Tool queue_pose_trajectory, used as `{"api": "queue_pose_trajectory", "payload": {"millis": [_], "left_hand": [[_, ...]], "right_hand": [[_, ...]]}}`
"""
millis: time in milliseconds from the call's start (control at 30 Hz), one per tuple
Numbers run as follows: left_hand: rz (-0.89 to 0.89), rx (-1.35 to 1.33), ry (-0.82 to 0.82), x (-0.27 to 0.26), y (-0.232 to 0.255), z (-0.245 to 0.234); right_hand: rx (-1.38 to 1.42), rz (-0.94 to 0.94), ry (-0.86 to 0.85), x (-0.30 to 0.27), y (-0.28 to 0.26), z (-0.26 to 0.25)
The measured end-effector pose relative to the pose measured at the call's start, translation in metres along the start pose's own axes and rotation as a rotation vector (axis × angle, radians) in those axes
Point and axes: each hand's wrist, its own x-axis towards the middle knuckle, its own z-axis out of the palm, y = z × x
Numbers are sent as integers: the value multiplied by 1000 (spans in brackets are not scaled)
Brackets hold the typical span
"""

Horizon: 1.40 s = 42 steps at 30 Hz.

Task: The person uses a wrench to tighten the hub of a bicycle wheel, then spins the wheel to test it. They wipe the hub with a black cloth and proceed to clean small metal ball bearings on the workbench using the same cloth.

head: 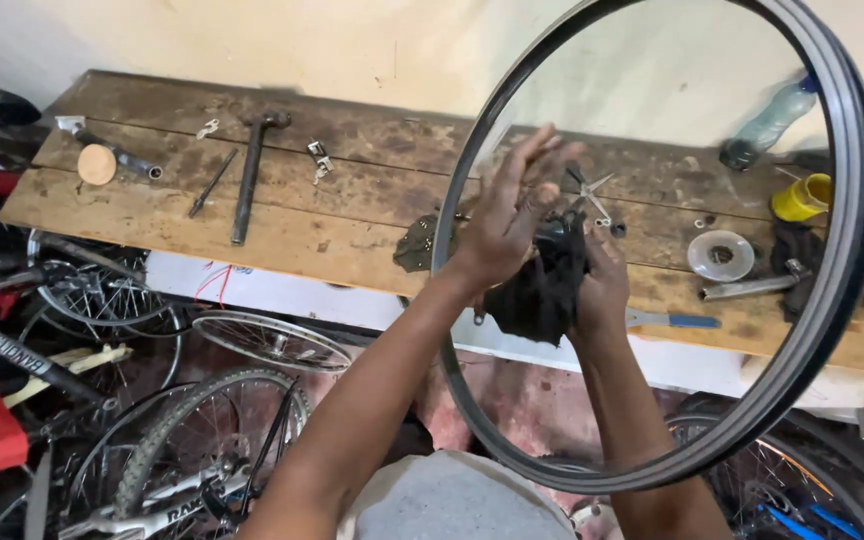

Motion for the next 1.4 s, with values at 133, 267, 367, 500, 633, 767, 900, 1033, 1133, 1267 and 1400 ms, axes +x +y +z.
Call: {"api": "queue_pose_trajectory", "payload": {"millis": [133,267,367,500,633,767,900,1033,1133,1267,1400], "left_hand": [[112,-62,99,-2,-22,-2],[13,41,138,-5,-19,0],[-61,48,124,-7,-14,-1],[-514,178,108,2,20,-1],[-898,129,93,10,33,6],[-880,99,240,2,15,18],[58,146,199,-7,-24,13],[43,78,123,-10,-19,8],[-43,38,171,-11,-14,13],[-236,111,125,-5,-8,8],[-376,88,59,0,-16,13]], "right_hand": [[-459,-314,-211,32,91,-50],[-383,-243,-164,29,98,-51],[-781,-448,-263,40,97,-59],[-766,-445,-219,38,84,-56],[-567,-325,-134,22,59,-33],[-62,-63,20,16,61,-17],[-902,-665,-154,43,90,-48],[-205,61,91,37,66,-42],[-1201,-699,-334,55,116,-95],[387,177,81,38,66,-29],[223,138,210,31,48,-21]]}}
